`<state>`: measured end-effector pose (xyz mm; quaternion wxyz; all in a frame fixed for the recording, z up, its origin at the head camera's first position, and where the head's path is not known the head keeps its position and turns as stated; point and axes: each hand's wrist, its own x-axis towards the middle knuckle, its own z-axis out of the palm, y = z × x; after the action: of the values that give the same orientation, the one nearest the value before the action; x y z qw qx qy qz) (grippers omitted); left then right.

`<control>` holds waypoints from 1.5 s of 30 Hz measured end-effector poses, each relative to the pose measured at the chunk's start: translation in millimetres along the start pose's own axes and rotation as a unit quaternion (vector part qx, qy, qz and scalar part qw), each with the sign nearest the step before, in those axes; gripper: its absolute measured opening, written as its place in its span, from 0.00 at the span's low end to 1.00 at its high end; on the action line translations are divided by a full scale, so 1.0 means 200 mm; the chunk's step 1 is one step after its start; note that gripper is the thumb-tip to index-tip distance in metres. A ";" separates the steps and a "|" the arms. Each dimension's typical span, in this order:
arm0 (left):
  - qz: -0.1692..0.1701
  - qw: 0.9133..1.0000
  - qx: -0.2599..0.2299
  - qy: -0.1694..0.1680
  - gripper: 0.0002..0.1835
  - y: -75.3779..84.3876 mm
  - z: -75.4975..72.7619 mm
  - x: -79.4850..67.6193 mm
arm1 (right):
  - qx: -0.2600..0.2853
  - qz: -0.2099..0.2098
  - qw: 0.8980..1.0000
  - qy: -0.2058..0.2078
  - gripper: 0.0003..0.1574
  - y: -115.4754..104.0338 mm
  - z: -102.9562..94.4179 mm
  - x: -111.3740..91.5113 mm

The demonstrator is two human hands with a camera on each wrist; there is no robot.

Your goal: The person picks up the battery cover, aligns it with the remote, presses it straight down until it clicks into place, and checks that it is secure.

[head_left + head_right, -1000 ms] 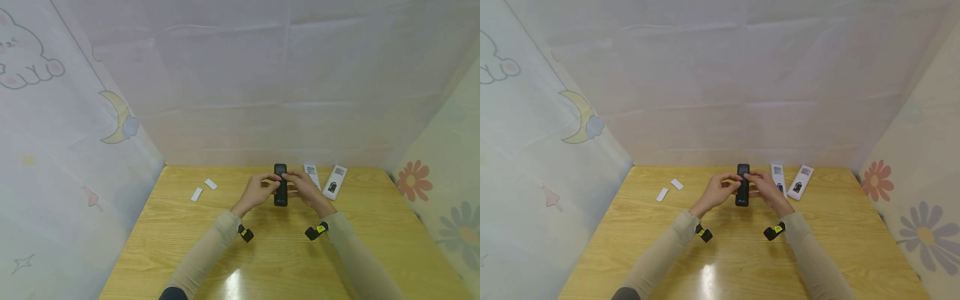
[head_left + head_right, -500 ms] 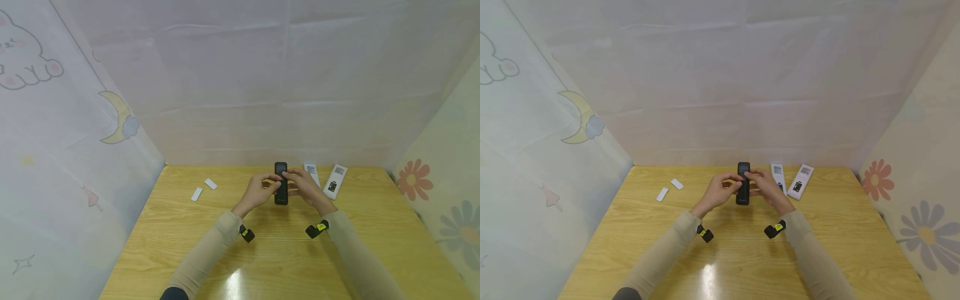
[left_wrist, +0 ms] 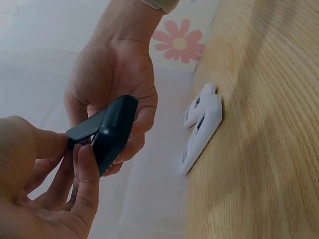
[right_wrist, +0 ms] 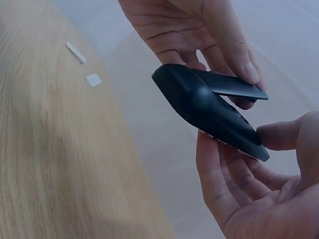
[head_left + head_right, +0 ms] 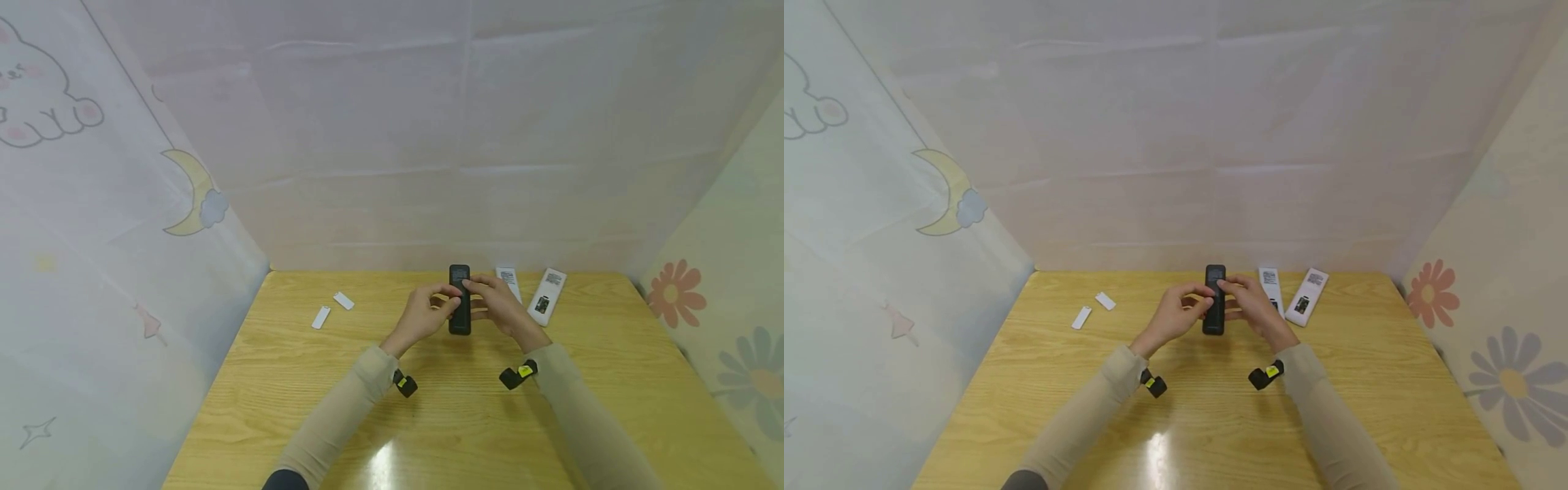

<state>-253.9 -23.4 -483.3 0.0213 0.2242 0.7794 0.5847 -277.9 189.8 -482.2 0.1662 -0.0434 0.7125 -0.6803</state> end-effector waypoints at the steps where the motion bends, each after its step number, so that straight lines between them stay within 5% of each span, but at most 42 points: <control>1: 0.002 1.000 0.003 0.002 0.08 0.00 0.00 0.00 | 0.000 -0.001 1.000 0.000 0.38 0.00 0.00 0.00; 23: 0.039 0.996 0.073 0.034 0.08 0.00 0.02 -0.01 | 0.021 -0.008 1.000 0.006 0.31 0.00 0.02 0.00; 45: 0.056 0.993 0.095 0.030 0.07 -0.03 0.04 -0.01 | 0.013 -0.009 1.000 -0.001 0.37 0.01 0.02 -0.02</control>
<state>-251.8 -18.9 -491.5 -0.0569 0.2509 0.8179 0.5147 -272.6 188.2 -483.5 0.1612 -0.0490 0.7033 -0.6906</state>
